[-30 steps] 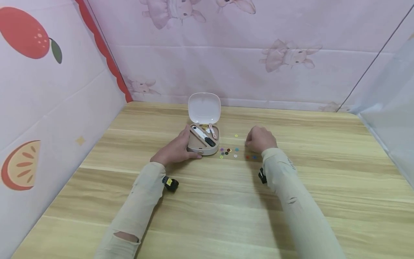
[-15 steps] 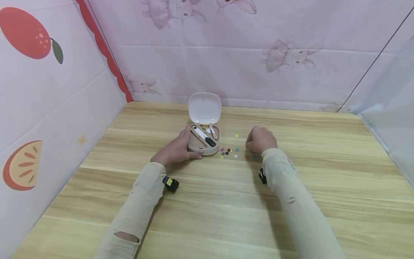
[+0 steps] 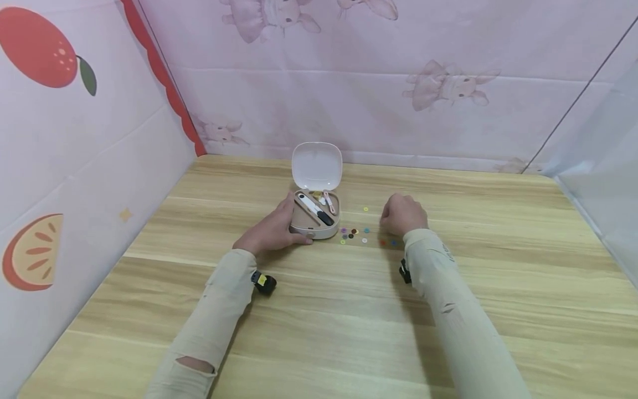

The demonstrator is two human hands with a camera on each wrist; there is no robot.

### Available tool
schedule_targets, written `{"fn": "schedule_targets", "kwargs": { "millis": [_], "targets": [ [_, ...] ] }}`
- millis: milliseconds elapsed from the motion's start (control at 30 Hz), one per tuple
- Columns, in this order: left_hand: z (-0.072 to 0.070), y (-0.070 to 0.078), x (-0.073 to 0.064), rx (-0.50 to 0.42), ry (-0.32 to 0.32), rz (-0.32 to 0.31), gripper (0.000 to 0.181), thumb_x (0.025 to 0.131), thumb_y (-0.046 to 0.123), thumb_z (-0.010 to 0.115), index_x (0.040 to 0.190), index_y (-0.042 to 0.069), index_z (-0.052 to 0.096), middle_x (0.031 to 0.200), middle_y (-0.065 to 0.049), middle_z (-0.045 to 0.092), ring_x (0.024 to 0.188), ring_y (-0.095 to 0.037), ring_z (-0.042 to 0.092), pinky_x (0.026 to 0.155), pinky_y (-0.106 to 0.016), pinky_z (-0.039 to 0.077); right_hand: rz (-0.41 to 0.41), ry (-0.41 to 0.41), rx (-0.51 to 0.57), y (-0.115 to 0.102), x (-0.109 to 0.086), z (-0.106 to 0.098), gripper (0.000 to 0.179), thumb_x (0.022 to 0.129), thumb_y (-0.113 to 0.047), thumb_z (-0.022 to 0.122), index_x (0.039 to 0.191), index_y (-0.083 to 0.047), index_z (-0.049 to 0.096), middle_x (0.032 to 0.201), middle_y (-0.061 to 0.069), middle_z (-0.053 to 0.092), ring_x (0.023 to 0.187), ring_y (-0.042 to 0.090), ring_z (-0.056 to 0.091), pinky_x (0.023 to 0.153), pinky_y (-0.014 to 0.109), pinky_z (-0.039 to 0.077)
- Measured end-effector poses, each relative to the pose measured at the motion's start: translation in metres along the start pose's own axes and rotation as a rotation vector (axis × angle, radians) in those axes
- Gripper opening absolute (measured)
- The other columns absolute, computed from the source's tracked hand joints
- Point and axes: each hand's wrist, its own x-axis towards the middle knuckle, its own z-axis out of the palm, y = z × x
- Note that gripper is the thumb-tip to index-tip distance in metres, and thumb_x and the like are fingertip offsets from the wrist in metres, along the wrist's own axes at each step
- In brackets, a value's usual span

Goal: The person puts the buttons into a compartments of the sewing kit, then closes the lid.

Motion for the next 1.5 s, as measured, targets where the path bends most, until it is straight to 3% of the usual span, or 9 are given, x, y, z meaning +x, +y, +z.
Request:
{"fn": "schedule_targets", "kwargs": {
  "millis": [533, 1233, 1500],
  "targets": [
    [0.003, 0.001, 0.001, -0.014, 0.004, 0.005, 0.128, 0.084, 0.035, 0.084, 0.160, 0.003, -0.014, 0.169, -0.018, -0.003, 0.154, -0.030, 0.011, 0.123, -0.040, 0.018, -0.017, 0.025, -0.004, 0.003, -0.003, 0.000, 0.014, 0.084, -0.001, 0.066, 0.090, 0.000, 0.079, 0.095, 0.016, 0.075, 0.079, 0.027, 0.063, 0.076, 0.048, 0.054],
    [0.001, -0.001, 0.001, -0.009, -0.007, -0.007, 0.127, 0.086, 0.036, 0.083, 0.160, 0.004, -0.014, 0.169, -0.017, -0.002, 0.153, -0.029, 0.014, 0.122, -0.040, 0.020, -0.023, -0.007, 0.001, 0.005, -0.004, 0.002, 0.017, 0.090, -0.005, 0.060, 0.088, 0.000, 0.076, 0.086, 0.011, 0.073, 0.072, 0.024, 0.059, 0.068, 0.040, 0.050],
    [0.001, 0.000, 0.000, -0.013, 0.003, -0.002, 0.127, 0.085, 0.035, 0.084, 0.159, 0.003, -0.014, 0.169, -0.017, -0.003, 0.153, -0.030, 0.013, 0.122, -0.040, 0.020, -0.083, 0.053, 0.023, -0.005, -0.003, 0.000, 0.014, 0.090, -0.002, 0.061, 0.090, 0.002, 0.075, 0.089, 0.014, 0.073, 0.076, 0.027, 0.061, 0.074, 0.044, 0.052]
  ]
}}
